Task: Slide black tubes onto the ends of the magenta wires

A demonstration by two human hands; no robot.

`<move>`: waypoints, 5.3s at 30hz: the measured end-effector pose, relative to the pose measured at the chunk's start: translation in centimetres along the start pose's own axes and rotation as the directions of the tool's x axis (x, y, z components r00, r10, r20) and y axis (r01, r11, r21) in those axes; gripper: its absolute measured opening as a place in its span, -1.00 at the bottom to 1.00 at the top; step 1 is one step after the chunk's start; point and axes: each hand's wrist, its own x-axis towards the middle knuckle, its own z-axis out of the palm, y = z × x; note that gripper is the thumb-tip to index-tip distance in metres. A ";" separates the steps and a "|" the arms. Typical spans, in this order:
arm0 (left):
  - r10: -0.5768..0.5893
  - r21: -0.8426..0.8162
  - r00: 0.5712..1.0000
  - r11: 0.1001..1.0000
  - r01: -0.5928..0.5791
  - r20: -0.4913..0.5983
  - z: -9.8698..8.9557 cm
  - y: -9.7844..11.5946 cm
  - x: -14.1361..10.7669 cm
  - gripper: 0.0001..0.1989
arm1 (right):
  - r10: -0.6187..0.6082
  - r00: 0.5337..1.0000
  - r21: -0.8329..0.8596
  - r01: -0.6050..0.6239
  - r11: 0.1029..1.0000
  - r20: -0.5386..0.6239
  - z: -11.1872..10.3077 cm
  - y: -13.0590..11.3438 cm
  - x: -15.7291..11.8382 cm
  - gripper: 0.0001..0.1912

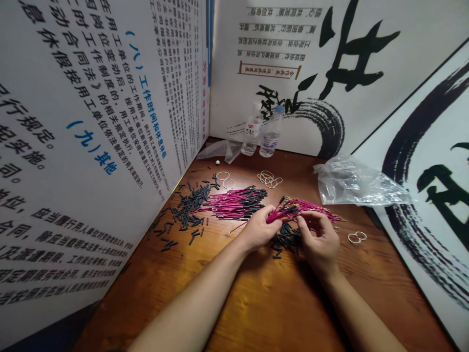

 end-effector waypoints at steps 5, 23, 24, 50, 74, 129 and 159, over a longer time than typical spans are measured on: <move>0.025 0.039 1.000 0.999 -0.025 -0.004 -0.2 -0.6 0.1 -0.93 | -0.053 0.997 -0.020 0.054 0.998 0.053 -0.3 -0.4 0.1 -0.86; 0.020 0.009 0.999 1.000 -0.020 -0.039 -0.3 -0.4 0.2 -0.97 | -0.090 0.977 -0.056 0.103 0.993 0.196 -0.4 -0.2 0.1 -0.84; 0.021 0.006 0.999 1.000 -0.021 -0.036 -0.3 -0.4 0.2 -0.97 | -0.108 0.974 -0.063 0.123 0.990 0.200 -0.4 -0.2 0.1 -0.85; 0.043 0.084 0.993 0.996 -0.034 -0.111 -0.4 0.6 0.0 -0.92 | -0.185 0.874 -0.437 0.396 0.808 0.450 -0.2 0.7 0.4 -0.88; 0.009 -0.062 0.996 0.998 -0.014 -0.083 -0.5 0.5 -0.1 -0.91 | -0.241 0.910 -0.295 0.346 0.891 0.339 -0.1 0.6 0.6 -0.93; 0.043 0.032 0.999 0.999 -0.042 -0.008 -0.3 -0.6 0.2 -0.93 | 0.145 0.989 0.137 -0.149 0.979 0.038 0.8 -1.3 -0.9 -0.73; 0.030 -0.149 0.995 0.988 -0.043 -0.093 -0.3 0.4 0.1 -0.93 | -0.127 0.983 -0.173 0.149 0.973 0.132 0.4 -1.1 -0.6 -0.78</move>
